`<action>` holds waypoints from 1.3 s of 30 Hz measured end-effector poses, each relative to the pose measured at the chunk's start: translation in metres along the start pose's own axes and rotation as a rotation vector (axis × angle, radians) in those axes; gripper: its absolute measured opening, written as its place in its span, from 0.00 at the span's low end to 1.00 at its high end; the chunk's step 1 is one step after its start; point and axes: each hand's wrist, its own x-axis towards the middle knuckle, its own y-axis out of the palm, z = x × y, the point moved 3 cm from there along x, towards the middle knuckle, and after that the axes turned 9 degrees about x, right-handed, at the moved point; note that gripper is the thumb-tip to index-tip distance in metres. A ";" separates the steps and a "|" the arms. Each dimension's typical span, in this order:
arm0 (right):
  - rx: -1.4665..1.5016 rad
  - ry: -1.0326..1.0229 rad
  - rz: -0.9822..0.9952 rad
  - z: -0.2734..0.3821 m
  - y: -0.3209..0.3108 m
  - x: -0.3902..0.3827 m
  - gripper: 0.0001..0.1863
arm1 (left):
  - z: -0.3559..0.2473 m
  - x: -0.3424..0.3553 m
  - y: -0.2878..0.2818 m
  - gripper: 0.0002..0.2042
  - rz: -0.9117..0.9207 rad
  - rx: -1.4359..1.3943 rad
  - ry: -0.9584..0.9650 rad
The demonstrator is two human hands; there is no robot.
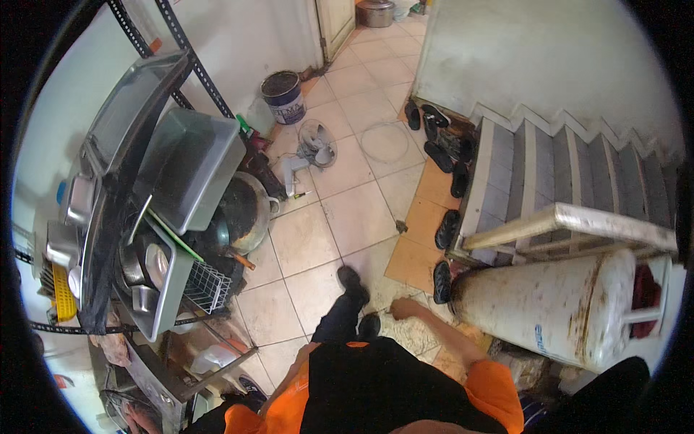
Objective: The person disassembles a desk fan by removing the front grill and the fan blades, then separates the motor housing from the stand.
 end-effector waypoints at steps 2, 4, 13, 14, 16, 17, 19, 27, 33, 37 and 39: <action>0.171 0.218 -0.267 0.020 -0.152 0.011 0.29 | -0.020 0.030 -0.045 0.22 0.010 -0.031 -0.046; 0.290 0.235 -0.482 0.008 -0.247 0.027 0.27 | -0.061 0.069 -0.091 0.24 0.017 -0.051 -0.036; 0.104 0.421 -0.610 0.001 -0.415 0.041 0.22 | -0.112 0.219 -0.317 0.29 0.077 -0.019 -0.020; 0.131 0.434 -0.519 -0.016 -0.409 0.042 0.21 | -0.116 0.224 -0.338 0.29 0.103 -0.028 -0.036; 0.116 0.398 -0.283 -0.051 -0.388 0.046 0.21 | -0.123 0.219 -0.383 0.29 0.159 -0.057 -0.094; 0.081 0.303 -0.138 -0.059 -0.372 0.058 0.20 | -0.083 0.233 -0.348 0.31 0.179 0.011 0.036; 0.029 0.211 -0.082 -0.182 -0.324 0.075 0.15 | -0.090 0.271 -0.355 0.31 0.169 -0.085 0.086; -0.248 -0.017 0.086 -0.131 -0.566 0.103 0.14 | -0.187 0.304 -0.434 0.26 0.064 -0.554 -0.296; -0.498 -0.084 0.413 -0.162 -0.604 0.144 0.14 | -0.187 0.317 -0.449 0.21 -0.051 -0.709 -0.360; -0.234 -0.098 0.338 -0.188 -0.611 0.139 0.11 | -0.178 0.333 -0.440 0.18 -0.156 -0.844 -0.427; -0.139 -0.109 0.379 -0.199 -0.612 0.136 0.10 | -0.171 0.348 -0.443 0.16 -0.244 -0.927 -0.463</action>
